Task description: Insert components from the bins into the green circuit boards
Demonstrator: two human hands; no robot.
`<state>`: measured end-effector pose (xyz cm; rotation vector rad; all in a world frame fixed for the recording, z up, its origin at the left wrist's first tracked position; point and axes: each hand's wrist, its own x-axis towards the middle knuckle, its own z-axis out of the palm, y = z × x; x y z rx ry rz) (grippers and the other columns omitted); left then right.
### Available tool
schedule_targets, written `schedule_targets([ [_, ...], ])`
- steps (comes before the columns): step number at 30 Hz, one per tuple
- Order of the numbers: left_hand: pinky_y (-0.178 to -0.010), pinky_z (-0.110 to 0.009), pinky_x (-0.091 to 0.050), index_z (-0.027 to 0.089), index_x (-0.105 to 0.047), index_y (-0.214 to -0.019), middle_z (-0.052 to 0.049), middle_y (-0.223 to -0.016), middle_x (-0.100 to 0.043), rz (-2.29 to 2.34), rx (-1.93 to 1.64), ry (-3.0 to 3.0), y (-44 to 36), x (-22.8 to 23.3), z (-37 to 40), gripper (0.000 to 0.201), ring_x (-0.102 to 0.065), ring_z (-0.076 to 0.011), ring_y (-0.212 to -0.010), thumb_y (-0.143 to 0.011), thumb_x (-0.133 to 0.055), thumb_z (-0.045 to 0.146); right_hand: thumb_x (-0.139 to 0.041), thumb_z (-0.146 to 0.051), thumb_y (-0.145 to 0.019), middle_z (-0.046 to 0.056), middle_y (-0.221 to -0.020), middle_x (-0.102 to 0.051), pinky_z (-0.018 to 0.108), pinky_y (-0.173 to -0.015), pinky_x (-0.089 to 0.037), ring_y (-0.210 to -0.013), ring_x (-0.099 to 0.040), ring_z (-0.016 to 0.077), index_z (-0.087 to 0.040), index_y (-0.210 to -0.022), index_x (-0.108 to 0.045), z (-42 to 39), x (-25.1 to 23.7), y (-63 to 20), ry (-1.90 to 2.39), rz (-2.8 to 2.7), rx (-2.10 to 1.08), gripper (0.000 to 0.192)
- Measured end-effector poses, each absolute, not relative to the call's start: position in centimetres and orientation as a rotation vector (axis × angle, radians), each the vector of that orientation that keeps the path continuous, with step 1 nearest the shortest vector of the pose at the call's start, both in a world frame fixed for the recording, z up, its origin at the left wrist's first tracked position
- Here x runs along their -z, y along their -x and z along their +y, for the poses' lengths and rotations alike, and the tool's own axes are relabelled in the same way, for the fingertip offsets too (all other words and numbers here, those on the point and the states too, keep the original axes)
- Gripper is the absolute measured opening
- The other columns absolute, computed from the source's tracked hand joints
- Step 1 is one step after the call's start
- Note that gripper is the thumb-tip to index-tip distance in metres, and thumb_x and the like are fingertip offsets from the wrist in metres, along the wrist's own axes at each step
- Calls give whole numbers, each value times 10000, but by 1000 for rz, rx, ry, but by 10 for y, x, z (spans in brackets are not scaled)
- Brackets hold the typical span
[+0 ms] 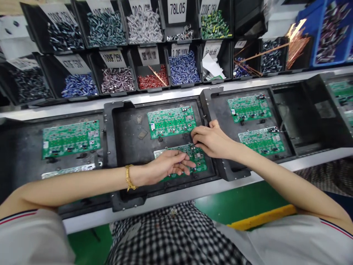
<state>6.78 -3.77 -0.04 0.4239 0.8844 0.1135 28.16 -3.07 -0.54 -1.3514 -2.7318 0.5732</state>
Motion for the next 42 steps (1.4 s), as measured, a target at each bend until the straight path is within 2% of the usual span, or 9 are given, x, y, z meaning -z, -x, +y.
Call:
schedule_targets([
  [5, -604, -187, -411, 80, -684, -919, -110, -931, -675, 936, -197, -519, -68, 2, -29, 148, -522, -62, -615, -824, -649, 187, -453, -118, -827, 38, -941, -633, 328, -710, -155, -825, -541, 166, -152, -810, -592, -31, 5, -279, 1363, -2722, -509, 145],
  [7, -551, -185, -365, 90, -696, -958, -105, -931, -668, 925, -236, -554, -69, 2, -24, 196, -478, -51, -582, -810, -668, 214, -453, -116, -830, 40, -944, -634, 331, -712, -159, -845, -547, 177, -151, -822, -593, -32, 5, -280, 1364, -2726, -485, 145],
  [11, -479, -189, -246, 77, -723, -885, -9, -652, -526, 953, -255, -571, -69, 4, -19, 252, -341, -37, -515, -778, -705, 305, -439, -78, -818, 37, -924, -641, 330, -698, -158, -865, -544, 191, -162, -824, -590, -32, 5, -281, 1332, -2790, -460, 173],
  [13, -521, -189, -289, 73, -726, -886, -3, -652, -493, 948, -274, -523, -69, 4, -18, 215, -377, -48, -556, -789, -691, 262, -423, -60, -818, 31, -915, -647, 331, -696, -157, -870, -544, 188, -171, -830, -587, -32, 5, -282, 1316, -2805, -458, 198],
  [18, -592, -195, -346, 85, -712, -969, -50, -799, -604, 949, -302, -482, -70, 3, -18, 185, -437, -56, -608, -806, -628, 109, -408, -73, -838, 10, -911, -661, 337, -704, -158, -883, -555, 176, -183, -823, -589, -31, 6, -283, 1330, -2757, -500, 211],
  [23, -493, -173, -297, 68, -698, -886, -66, -792, -629, 974, -268, -511, -71, 4, -15, 135, -407, -36, -535, -799, -662, 165, -405, -60, -824, 4, -897, -672, 334, -696, -153, -868, -558, 168, -183, -793, -609, -31, 3, -283, 1316, -2743, -579, 240],
  [28, -431, -165, -237, 54, -660, -756, -50, -701, -588, 964, -269, -484, -72, 8, -15, 218, -362, -19, -475, -803, -681, 265, -413, -86, -845, 28, -849, -673, 340, -708, -154, -858, -568, 187, -167, -757, -626, -34, 5, -282, 1361, -2738, -518, 245],
  [37, -455, -152, -291, 58, -631, -671, -30, -649, -582, 962, -274, -453, -83, -3, -22, 252, -401, -24, -474, -883, -570, 182, -508, -206, -876, 20, -926, -704, 311, -734, -207, -804, -618, 143, -170, -891, -620, -50, -21, -265, 1441, -2376, -700, 119],
  [42, -625, -190, -430, 45, -653, -818, -90, -804, -633, 987, -267, -347, -83, -12, -21, 287, -566, -83, -664, -944, -400, 101, -502, -131, -843, 10, -927, -701, 323, -725, -188, -787, -618, 146, -173, -847, -622, -46, -18, -273, 1459, -2457, -561, 128],
])
